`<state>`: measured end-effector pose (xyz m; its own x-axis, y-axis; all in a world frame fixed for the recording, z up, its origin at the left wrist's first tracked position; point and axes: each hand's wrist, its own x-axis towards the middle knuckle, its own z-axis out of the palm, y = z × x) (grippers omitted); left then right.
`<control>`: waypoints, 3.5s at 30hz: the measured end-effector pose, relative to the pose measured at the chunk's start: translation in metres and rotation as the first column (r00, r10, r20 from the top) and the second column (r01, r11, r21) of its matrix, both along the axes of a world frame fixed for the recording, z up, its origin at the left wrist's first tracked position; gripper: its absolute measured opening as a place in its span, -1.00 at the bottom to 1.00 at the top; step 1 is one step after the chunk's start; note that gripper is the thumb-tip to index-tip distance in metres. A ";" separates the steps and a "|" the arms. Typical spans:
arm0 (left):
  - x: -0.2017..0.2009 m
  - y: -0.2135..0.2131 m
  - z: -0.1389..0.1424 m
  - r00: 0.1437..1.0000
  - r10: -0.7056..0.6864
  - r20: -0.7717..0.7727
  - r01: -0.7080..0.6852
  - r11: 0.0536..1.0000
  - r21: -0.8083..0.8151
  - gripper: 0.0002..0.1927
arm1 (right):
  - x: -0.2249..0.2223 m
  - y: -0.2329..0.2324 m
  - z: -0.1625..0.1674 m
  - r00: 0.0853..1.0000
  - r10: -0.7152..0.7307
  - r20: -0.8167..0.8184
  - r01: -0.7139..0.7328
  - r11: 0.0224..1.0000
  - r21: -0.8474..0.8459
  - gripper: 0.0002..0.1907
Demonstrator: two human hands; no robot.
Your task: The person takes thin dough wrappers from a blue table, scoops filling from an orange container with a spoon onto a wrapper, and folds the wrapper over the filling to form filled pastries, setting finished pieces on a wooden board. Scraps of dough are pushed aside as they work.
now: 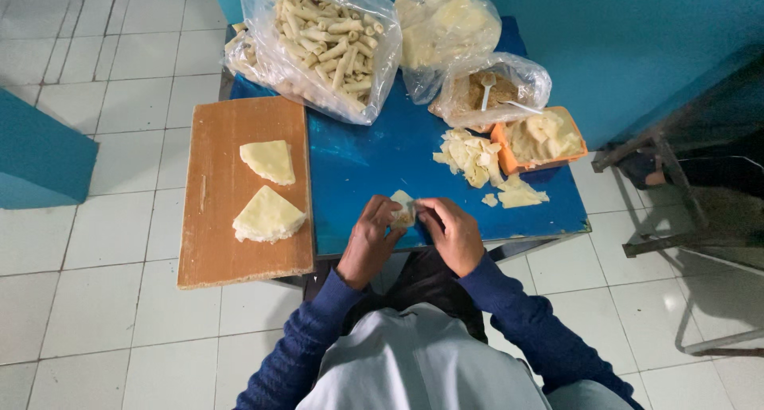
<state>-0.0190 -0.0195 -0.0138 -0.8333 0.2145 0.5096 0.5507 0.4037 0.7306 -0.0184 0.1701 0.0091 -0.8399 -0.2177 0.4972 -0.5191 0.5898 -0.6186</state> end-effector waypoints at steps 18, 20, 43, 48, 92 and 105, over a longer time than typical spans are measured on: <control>0.005 0.001 0.021 0.997 0.014 -0.074 -0.027 0.986 -0.167 -0.71 | -0.027 0.007 -0.028 0.995 0.044 0.089 -0.052 0.996 0.079 -0.93; 0.001 0.002 0.020 0.992 0.035 -0.120 -0.054 0.985 -0.162 -0.76 | -0.030 0.003 -0.027 0.995 0.046 0.092 -0.051 0.998 0.047 -0.93; -0.019 -0.008 0.024 0.998 -0.063 0.009 0.064 0.992 -0.107 -0.85 | -0.024 -0.004 -0.012 0.968 0.145 -0.203 -0.105 0.975 0.194 -0.89; -0.014 -0.004 0.022 0.998 -0.041 0.054 0.045 0.997 -0.068 -0.89 | -0.031 -0.002 -0.011 0.987 0.133 -0.094 -0.112 0.974 0.197 -0.92; -0.026 0.000 0.021 0.983 0.170 -0.076 -0.176 0.981 -0.087 -0.77 | -0.024 -0.007 -0.001 0.954 0.055 -0.295 0.072 0.912 0.403 -0.61; 0.041 -0.085 0.058 0.768 0.594 -0.242 -0.641 0.701 -0.312 -0.76 | -0.074 -0.007 -0.027 0.975 0.172 -0.141 -0.120 0.940 0.318 -0.59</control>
